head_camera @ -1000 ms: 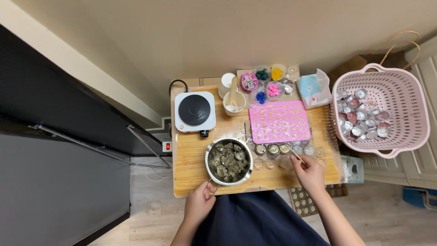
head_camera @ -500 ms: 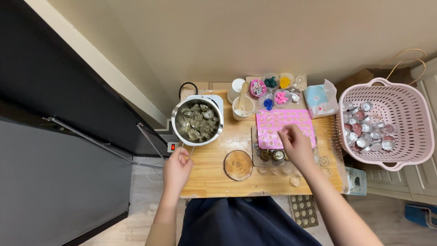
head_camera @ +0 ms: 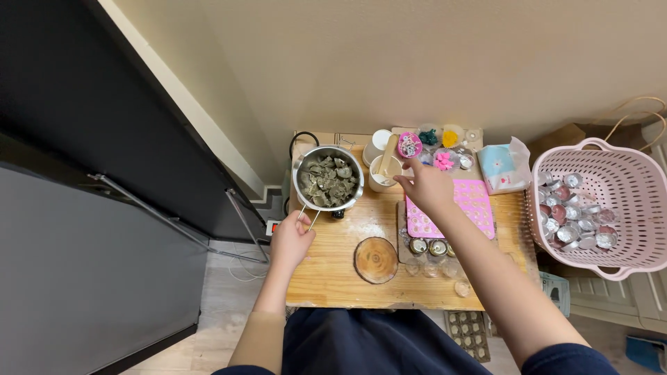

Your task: Attaching wicks to the bottom of glass jars and cleaning the jars with paper towels.

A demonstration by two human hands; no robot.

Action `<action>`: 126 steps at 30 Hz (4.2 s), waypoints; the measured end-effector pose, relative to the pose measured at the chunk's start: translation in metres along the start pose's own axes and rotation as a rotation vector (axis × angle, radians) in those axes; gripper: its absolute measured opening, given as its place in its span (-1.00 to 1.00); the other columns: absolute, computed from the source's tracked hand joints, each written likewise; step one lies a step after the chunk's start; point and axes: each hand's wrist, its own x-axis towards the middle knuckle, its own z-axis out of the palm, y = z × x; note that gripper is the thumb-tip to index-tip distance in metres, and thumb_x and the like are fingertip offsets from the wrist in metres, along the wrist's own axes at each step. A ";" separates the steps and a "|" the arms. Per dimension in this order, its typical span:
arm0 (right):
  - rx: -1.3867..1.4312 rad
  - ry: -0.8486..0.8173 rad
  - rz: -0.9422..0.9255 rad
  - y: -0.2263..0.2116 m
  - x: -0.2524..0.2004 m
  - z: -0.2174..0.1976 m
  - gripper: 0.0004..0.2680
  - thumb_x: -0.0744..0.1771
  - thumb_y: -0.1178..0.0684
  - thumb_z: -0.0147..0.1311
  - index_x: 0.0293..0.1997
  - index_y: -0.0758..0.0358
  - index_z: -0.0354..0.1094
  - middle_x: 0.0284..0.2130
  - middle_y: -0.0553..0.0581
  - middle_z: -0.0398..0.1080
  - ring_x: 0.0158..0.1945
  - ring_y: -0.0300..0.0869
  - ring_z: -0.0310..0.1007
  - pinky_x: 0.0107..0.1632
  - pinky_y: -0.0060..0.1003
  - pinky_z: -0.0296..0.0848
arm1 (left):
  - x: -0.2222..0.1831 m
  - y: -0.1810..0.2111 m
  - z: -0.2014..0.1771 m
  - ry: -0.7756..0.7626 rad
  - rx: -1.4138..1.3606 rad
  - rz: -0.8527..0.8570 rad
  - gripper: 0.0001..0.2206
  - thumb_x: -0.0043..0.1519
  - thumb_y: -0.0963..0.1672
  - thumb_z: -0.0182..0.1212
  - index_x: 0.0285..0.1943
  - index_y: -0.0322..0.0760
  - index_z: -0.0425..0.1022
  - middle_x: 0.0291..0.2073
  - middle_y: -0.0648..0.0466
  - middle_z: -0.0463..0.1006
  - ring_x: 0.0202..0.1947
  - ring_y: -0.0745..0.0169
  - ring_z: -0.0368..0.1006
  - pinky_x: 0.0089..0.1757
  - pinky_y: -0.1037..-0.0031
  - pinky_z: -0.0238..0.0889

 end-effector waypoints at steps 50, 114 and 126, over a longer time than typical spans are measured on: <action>2.157 -0.512 0.943 -0.110 -0.075 0.194 -0.64 0.46 -0.24 -0.42 -0.07 0.19 0.28 -0.54 -0.02 0.27 -0.52 -0.27 0.23 -0.47 -0.37 0.28 | 0.000 -0.022 -0.012 -0.107 -0.133 0.130 -0.70 0.22 -0.08 0.30 0.09 -0.20 0.41 -0.67 0.12 0.41 -0.61 0.35 0.33 -0.44 0.46 0.22; 1.552 -0.261 0.846 0.094 -0.121 -0.004 -0.74 0.39 -0.10 -0.09 0.03 0.27 0.37 -0.48 0.03 0.42 -0.52 -0.26 0.36 -0.52 -0.31 0.32 | -0.058 0.124 0.086 0.142 0.056 0.908 -0.74 0.14 -0.11 0.38 -0.02 -0.21 0.52 -0.11 -0.02 0.45 -0.05 -0.02 0.40 -0.04 0.21 0.26; 1.092 -0.013 0.785 0.263 -0.100 -0.084 -0.81 0.42 -0.03 -0.01 0.01 0.19 0.46 -0.35 -0.03 0.41 -0.39 -0.34 0.31 -0.36 -0.34 0.29 | -0.032 0.083 0.088 0.631 0.271 0.467 -0.43 -0.07 -0.03 0.46 0.10 -0.27 0.35 0.07 -0.14 0.35 0.16 -0.13 0.25 0.17 0.09 0.09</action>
